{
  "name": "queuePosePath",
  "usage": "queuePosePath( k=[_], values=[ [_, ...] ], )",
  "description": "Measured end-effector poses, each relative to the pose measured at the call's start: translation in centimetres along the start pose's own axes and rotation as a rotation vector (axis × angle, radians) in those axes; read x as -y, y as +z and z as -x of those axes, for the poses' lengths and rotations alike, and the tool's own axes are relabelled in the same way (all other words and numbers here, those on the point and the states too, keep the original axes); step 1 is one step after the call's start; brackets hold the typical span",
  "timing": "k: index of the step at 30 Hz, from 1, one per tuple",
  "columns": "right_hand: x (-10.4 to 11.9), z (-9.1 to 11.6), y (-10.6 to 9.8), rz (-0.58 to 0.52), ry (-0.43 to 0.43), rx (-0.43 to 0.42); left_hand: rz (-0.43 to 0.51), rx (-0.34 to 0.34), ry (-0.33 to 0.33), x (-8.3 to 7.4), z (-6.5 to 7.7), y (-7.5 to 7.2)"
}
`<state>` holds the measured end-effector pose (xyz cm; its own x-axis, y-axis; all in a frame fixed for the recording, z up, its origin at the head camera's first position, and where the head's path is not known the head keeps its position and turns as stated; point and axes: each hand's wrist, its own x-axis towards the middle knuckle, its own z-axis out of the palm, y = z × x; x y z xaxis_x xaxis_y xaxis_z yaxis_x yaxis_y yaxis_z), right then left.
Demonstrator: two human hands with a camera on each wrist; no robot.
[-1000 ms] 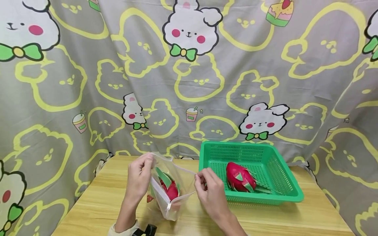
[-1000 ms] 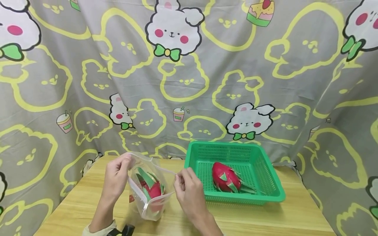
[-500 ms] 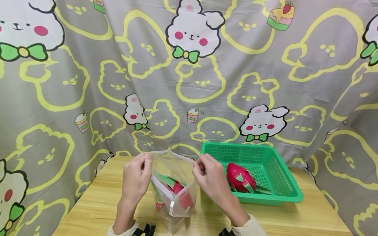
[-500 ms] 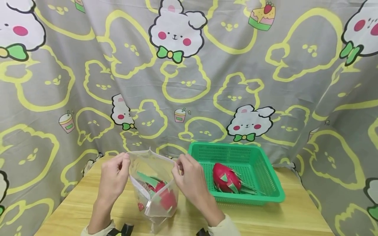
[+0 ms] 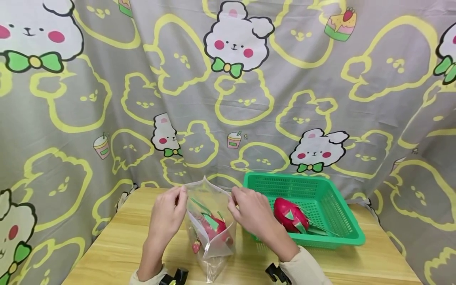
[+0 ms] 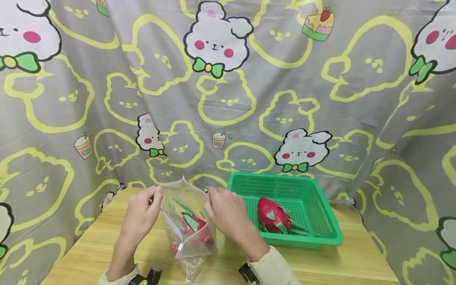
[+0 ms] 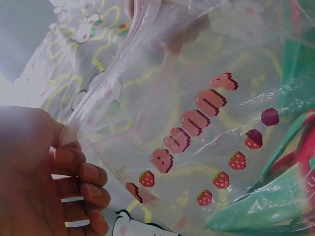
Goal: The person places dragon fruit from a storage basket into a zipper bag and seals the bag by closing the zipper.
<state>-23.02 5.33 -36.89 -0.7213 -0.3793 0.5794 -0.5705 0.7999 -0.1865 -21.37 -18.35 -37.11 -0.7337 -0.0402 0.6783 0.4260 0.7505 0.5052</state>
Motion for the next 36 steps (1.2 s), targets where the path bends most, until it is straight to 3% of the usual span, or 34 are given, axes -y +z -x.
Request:
queuePosePath(
  k=[3, 9, 12, 19, 24, 30, 36],
  values=[
    [0.0, -0.4, 0.3, 0.005, 0.002, 0.005, 0.009, 0.046, -0.057, 0.0, 0.2, -0.1],
    [0.0, -0.9, 0.7, -0.054, 0.025, -0.046, -0.032, 0.256, -0.216, -0.3, 0.6, -0.7],
    [0.0, -1.0, 0.9, -0.056, 0.020, -0.048, -0.048, 0.294, -0.246, -0.3, 0.5, -0.7],
    [0.0, -1.0, 0.9, -0.018, -0.026, -0.059, -0.102, 0.285, -0.317, 0.4, 0.2, 0.4],
    [0.0, -1.0, 0.7, -0.020, -0.019, -0.055, -0.149, 0.255, -0.313, 1.0, 0.1, 0.7],
    [-0.4, -1.0, 0.1, -0.027, 0.023, -0.059, -0.128, 0.230, -0.277, 1.1, 0.0, -0.1],
    [-0.6, -1.4, -0.7, -0.022, 0.119, -0.059, -0.131, 0.201, -0.270, 0.3, 0.1, -1.6]
  ],
)
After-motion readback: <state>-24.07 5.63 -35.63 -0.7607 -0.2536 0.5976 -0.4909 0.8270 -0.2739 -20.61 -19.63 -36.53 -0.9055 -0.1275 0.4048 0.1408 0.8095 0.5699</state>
